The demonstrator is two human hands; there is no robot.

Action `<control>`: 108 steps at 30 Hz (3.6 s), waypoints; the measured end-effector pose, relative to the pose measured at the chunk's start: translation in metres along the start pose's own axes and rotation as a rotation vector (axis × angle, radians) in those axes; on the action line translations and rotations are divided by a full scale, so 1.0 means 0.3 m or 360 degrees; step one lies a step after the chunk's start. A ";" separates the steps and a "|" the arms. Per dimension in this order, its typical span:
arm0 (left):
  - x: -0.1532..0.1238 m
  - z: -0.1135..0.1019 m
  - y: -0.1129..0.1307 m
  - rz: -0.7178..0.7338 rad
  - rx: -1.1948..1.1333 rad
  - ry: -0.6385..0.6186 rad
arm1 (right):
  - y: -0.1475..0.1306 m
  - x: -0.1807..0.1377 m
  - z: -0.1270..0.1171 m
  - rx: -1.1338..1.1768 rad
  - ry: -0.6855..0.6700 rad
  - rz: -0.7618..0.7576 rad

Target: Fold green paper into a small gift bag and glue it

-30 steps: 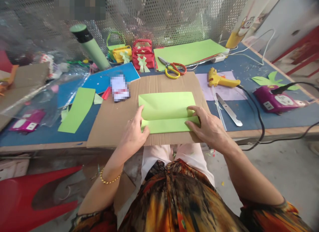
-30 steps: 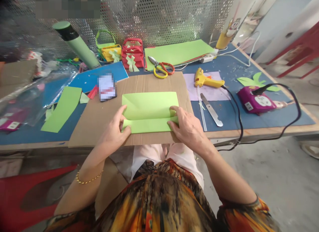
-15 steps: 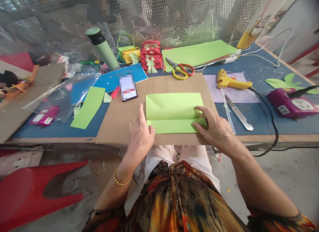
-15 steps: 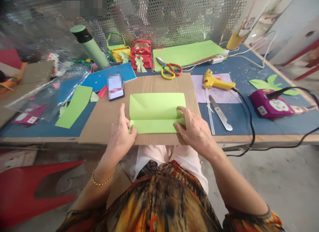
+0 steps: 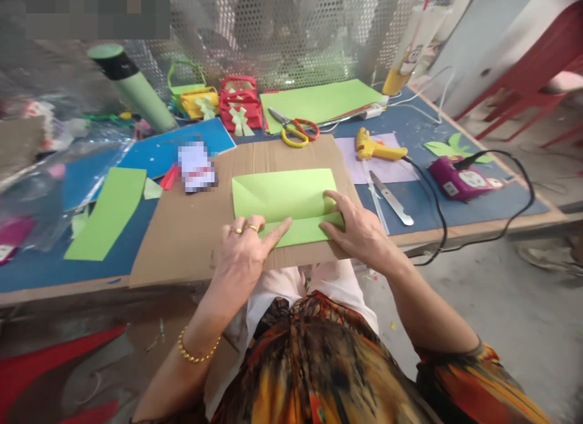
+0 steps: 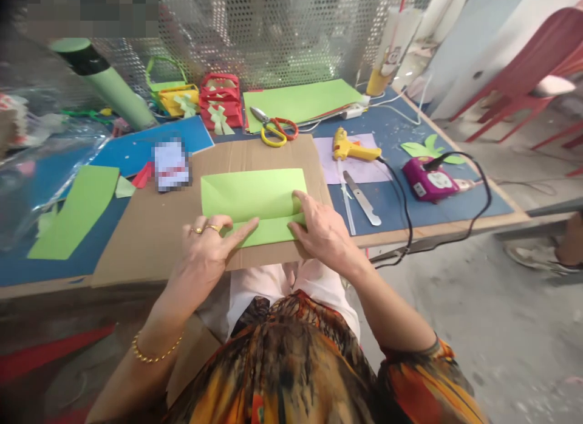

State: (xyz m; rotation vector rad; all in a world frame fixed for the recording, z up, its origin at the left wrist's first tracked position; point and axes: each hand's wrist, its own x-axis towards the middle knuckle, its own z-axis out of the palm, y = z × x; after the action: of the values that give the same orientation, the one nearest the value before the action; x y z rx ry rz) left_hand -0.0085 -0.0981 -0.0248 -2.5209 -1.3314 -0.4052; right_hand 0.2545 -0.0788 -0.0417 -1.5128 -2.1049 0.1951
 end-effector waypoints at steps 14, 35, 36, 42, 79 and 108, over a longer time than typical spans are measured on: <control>0.033 -0.014 -0.001 0.0136 0.0182 -0.0111 | -0.025 -0.037 -0.015 -0.0270 0.0155 0.0210; 0.032 -0.017 -0.002 0.0177 0.0252 -0.0146 | -0.153 -0.155 0.072 -0.0342 0.0101 -0.0733; 0.032 -0.019 -0.002 0.0176 0.0254 -0.0153 | -0.138 -0.166 0.059 -0.0358 0.0102 -0.0723; 0.034 -0.025 0.002 0.0165 0.0249 -0.0178 | -0.058 -0.239 -0.024 -0.0557 0.0093 -0.0645; -0.157 0.046 0.112 0.0082 -0.0009 0.0167 | -0.115 -0.171 0.089 -0.0194 -0.0009 -0.0692; -0.090 0.091 0.185 0.0150 -0.0089 0.0236 | -0.079 -0.240 0.019 -0.0489 0.0056 -0.0532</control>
State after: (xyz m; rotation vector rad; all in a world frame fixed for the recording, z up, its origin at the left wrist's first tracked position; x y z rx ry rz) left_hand 0.0263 -0.1393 -0.0653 -2.5309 -1.1570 -0.6037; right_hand 0.2482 -0.1522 -0.0610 -1.2827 -2.4007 -0.2867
